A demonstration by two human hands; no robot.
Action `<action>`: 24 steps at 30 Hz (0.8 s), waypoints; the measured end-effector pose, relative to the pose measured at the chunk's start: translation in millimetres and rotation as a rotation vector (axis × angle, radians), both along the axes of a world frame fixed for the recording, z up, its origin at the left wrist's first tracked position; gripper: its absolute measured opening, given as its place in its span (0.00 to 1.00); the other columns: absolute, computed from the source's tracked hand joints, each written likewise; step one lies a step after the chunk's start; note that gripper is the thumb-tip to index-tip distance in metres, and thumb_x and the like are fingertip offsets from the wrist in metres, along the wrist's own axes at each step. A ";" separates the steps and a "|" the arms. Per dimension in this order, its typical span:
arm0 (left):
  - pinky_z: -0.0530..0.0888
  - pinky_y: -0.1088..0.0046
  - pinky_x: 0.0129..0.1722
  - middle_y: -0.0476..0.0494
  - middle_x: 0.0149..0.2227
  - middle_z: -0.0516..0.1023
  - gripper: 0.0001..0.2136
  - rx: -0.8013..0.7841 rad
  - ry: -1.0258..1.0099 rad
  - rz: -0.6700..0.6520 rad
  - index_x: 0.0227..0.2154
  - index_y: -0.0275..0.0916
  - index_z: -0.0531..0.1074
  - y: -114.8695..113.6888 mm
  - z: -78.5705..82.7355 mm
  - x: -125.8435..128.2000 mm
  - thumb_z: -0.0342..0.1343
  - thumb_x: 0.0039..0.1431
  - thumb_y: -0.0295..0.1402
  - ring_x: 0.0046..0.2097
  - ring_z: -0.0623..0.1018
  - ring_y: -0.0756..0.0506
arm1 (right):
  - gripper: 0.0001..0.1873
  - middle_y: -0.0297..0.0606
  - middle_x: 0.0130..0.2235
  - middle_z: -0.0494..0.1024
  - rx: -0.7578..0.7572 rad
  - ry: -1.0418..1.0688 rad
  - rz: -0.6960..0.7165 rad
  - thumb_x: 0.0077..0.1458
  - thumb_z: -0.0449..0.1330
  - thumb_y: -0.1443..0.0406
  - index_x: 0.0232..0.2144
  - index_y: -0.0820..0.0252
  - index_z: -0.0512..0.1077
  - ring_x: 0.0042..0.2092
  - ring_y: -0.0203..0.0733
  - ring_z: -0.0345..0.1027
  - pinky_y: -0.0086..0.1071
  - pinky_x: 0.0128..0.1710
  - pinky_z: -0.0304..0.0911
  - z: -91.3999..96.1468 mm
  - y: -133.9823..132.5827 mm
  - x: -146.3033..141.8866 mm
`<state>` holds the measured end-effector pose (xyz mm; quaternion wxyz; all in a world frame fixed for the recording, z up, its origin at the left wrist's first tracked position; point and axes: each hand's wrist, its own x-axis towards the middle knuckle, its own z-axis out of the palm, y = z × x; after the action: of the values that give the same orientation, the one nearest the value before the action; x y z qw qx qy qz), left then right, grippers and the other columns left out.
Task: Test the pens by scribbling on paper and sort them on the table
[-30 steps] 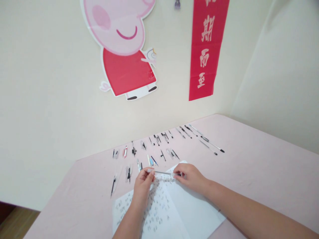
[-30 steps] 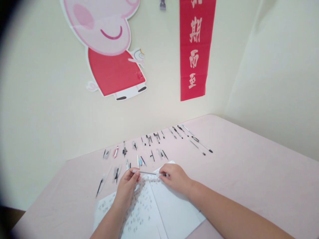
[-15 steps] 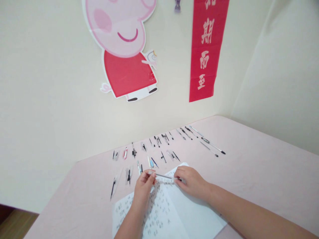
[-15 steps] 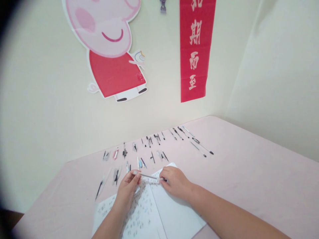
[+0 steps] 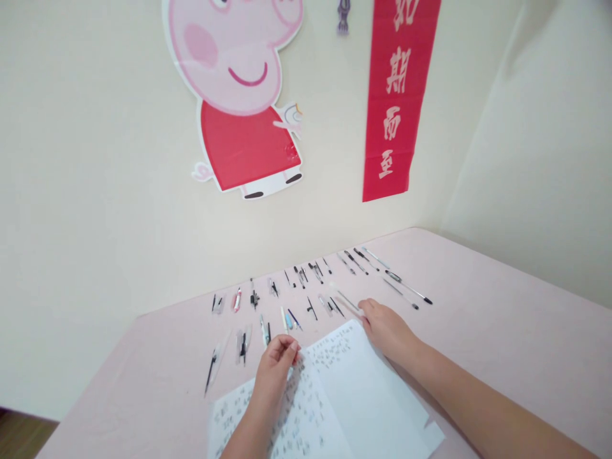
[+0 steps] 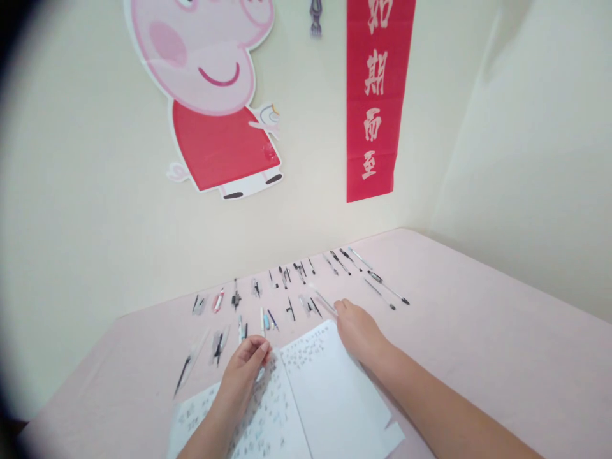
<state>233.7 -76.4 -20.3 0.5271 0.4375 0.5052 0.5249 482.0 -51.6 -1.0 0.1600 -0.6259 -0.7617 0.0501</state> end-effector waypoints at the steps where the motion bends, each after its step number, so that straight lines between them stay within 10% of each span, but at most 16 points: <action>1: 0.64 0.79 0.27 0.52 0.22 0.69 0.11 0.003 0.009 -0.008 0.25 0.38 0.69 -0.5 1.2 0.4 0.61 0.46 0.39 0.25 0.67 0.54 | 0.11 0.45 0.37 0.72 -0.029 -0.041 -0.064 0.54 0.48 0.75 0.38 0.66 0.67 0.38 0.42 0.67 0.31 0.37 0.56 1.2 3.5 7.3; 12: 0.63 0.78 0.27 0.53 0.20 0.67 0.12 0.038 0.042 -0.083 0.22 0.38 0.69 -1.2 0.3 0.5 0.62 0.45 0.41 0.25 0.66 0.53 | 0.14 0.51 0.37 0.75 -0.235 -0.190 -0.309 0.53 0.46 0.79 0.37 0.68 0.68 0.39 0.46 0.71 0.31 0.31 0.55 4.8 13.5 39.9; 24: 0.63 0.77 0.27 0.51 0.22 0.69 0.12 0.052 0.005 -0.077 0.24 0.39 0.68 -1.9 1.2 1.8 0.61 0.46 0.42 0.25 0.67 0.52 | 0.10 0.50 0.36 0.74 -0.108 -0.308 -0.325 0.57 0.49 0.70 0.37 0.67 0.68 0.38 0.49 0.71 0.33 0.31 0.57 2.8 12.5 45.6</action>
<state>235.5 -78.3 -19.1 0.5341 0.4716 0.4755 0.5160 527.5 -39.0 1.7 0.0140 -0.7481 -0.6626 -0.0316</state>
